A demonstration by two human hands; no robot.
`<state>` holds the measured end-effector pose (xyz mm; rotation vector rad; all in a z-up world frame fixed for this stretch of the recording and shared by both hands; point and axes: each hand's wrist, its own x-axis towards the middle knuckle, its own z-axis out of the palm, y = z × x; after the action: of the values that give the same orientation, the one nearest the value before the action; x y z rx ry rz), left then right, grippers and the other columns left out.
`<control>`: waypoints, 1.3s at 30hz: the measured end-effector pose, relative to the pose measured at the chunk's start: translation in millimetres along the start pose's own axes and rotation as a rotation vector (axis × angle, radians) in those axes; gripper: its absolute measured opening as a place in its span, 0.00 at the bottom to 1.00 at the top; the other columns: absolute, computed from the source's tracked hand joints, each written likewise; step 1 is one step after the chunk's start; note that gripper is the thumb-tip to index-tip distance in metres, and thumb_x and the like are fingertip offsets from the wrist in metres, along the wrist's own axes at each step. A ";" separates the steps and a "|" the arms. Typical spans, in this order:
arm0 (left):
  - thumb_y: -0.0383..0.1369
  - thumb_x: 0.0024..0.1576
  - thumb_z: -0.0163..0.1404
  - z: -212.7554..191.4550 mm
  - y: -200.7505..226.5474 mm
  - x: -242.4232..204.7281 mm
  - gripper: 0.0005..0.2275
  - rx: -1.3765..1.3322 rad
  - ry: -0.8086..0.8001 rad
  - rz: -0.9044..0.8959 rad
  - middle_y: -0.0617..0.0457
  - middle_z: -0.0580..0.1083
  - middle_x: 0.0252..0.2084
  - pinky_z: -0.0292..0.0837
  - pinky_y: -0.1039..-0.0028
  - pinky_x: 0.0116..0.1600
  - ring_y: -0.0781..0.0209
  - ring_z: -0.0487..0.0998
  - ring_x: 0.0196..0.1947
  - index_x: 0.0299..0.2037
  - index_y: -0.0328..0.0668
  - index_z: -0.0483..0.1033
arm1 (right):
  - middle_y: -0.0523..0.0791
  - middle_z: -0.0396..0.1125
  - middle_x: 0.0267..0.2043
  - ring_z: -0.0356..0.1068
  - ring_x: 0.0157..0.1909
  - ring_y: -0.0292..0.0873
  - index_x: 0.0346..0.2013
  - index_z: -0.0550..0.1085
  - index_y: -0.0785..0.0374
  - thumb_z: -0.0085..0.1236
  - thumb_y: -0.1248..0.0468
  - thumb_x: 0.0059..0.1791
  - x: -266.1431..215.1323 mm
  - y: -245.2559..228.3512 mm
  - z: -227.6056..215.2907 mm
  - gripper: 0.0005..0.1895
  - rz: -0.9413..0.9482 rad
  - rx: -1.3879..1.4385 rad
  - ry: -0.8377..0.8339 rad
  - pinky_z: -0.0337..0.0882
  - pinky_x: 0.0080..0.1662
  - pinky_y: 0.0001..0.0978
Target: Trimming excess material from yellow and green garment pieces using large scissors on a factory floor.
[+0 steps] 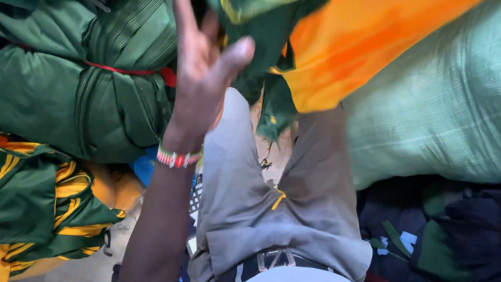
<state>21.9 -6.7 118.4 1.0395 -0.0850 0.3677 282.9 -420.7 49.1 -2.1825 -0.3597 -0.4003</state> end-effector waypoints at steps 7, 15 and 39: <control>0.17 0.54 0.51 -59.7 -43.8 -102.2 0.49 0.154 0.019 -0.385 0.35 0.69 0.65 0.63 0.79 0.42 0.63 0.67 0.42 0.78 0.57 0.26 | 0.40 0.57 0.40 0.55 0.36 0.34 0.47 0.62 0.60 0.61 0.75 0.64 -199.4 -30.9 4.8 0.15 0.264 0.155 0.012 0.61 0.41 0.25; 0.16 0.54 0.49 -67.0 -44.0 -120.6 0.48 0.112 0.072 -0.478 0.39 0.66 0.69 0.55 0.87 0.28 0.75 0.61 0.29 0.78 0.61 0.31 | 0.39 0.61 0.34 0.57 0.31 0.31 0.41 0.68 0.63 0.65 0.70 0.51 -293.3 -19.7 28.7 0.12 0.682 0.250 -0.131 0.60 0.38 0.19; 0.25 0.55 0.53 -79.7 -17.1 -112.2 0.33 0.855 0.010 -0.533 0.32 0.69 0.64 0.78 0.76 0.28 0.62 0.79 0.28 0.72 0.32 0.54 | 0.43 0.65 0.26 0.58 0.23 0.35 0.39 0.75 0.67 0.69 0.66 0.45 -291.7 -95.5 19.9 0.13 0.887 0.213 -0.399 0.58 0.27 0.25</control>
<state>-85.6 24.9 36.6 1.8412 0.3877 -0.1062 -15.9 -382.1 -12.9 -1.9679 0.3526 0.5415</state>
